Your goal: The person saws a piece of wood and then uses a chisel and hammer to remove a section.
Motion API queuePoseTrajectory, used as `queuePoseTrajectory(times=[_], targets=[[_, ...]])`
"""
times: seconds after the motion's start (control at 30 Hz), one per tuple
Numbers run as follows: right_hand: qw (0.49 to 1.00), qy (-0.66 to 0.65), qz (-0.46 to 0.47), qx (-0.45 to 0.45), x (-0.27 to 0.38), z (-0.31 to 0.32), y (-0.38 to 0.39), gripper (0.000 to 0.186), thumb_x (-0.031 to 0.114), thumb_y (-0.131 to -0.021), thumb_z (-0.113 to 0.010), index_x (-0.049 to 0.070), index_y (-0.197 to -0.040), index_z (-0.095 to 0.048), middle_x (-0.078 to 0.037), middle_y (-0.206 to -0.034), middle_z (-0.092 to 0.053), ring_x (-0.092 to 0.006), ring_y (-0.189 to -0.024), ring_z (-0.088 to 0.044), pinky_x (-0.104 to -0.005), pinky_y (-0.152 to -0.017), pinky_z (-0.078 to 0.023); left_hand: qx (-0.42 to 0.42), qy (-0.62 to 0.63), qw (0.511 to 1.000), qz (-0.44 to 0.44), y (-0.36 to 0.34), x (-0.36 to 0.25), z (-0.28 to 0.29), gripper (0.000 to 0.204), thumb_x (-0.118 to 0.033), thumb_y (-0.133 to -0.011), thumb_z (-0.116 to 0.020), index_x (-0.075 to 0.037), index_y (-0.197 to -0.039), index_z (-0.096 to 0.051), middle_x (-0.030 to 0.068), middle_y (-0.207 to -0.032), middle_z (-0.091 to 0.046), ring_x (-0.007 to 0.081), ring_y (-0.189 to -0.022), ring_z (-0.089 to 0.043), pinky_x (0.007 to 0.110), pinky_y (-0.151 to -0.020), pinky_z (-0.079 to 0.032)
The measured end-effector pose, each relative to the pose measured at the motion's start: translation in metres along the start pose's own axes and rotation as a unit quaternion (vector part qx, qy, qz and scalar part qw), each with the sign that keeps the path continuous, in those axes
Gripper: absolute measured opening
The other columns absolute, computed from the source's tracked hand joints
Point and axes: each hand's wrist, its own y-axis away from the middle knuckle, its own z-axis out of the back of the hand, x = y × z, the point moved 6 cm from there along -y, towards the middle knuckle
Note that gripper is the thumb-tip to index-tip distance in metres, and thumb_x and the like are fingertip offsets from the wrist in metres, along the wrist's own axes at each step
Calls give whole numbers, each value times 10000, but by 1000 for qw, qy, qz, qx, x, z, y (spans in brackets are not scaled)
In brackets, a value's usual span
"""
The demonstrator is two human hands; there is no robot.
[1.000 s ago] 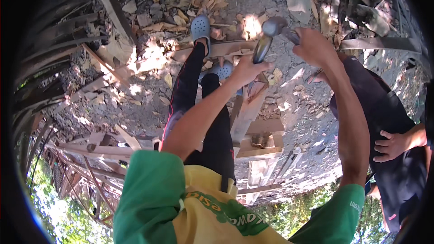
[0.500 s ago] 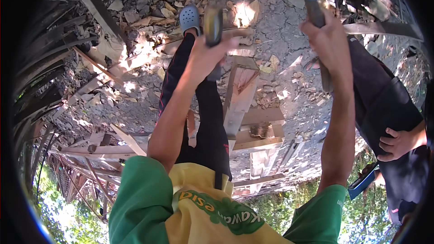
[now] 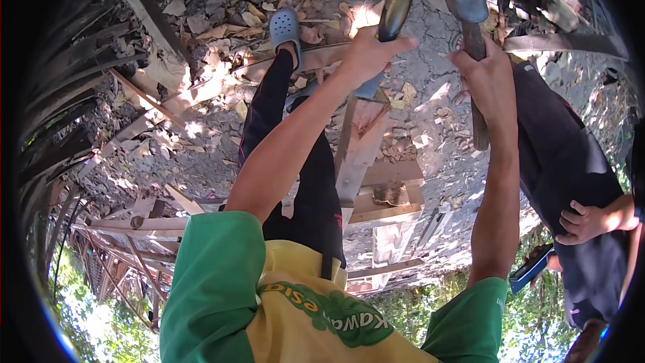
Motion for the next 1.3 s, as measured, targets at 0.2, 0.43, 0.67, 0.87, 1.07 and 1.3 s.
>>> queuePoseTrajectory(times=[0.2,0.43,0.67,0.87,1.07,1.3], targets=[[998,40,31,-28,47,12,-8,186,204,-863,-696,47,-943,-636,9,-650,-517,-96,-551,-471,-294,-502,-412,37,50,998,-30,13,-1,5,432,-424,-838,-855,-19,-872,-710,-14,-610,-560,86,-515,-550,276,-502,-451],[972,10,157,-172,129,86,-46,372,404,-854,-752,53,-977,-761,-43,-746,-637,-130,-745,-627,-286,-669,-462,27,48,997,-48,25,-2,2,352,-315,-872,-845,-16,-834,-662,-14,-624,-568,74,-523,-547,266,-500,-450],[924,309,212,79,98,-17,-33,332,226,-827,-636,11,-1079,-665,-238,-939,-706,-410,-891,-693,-495,-810,-537,27,57,997,-43,21,-3,5,285,-230,-890,-810,-20,-817,-633,1,-634,-574,79,-502,-508,289,-474,-414],[909,357,215,-34,88,53,-87,355,307,-909,-677,56,-1160,-679,-111,-809,-650,-213,-717,-645,-408,-694,-513,28,74,996,-42,15,6,2,342,-268,-883,-823,-22,-841,-590,2,-623,-556,87,-496,-543,286,-459,-429],[909,371,109,155,76,-36,-61,427,202,-873,-653,-22,-1236,-632,-179,-959,-705,-288,-893,-722,-463,-866,-550,20,115,993,32,13,19,6,326,-241,-881,-828,-33,-790,-593,-2,-609,-557,84,-493,-545,288,-450,-424],[917,342,-20,205,57,-50,-63,391,197,-835,-753,3,-1161,-655,-127,-935,-703,-240,-855,-691,-370,-818,-552,26,162,986,31,24,25,13,268,-157,-885,-797,-56,-769,-577,-16,-622,-535,75,-504,-501,288,-481,-456]])
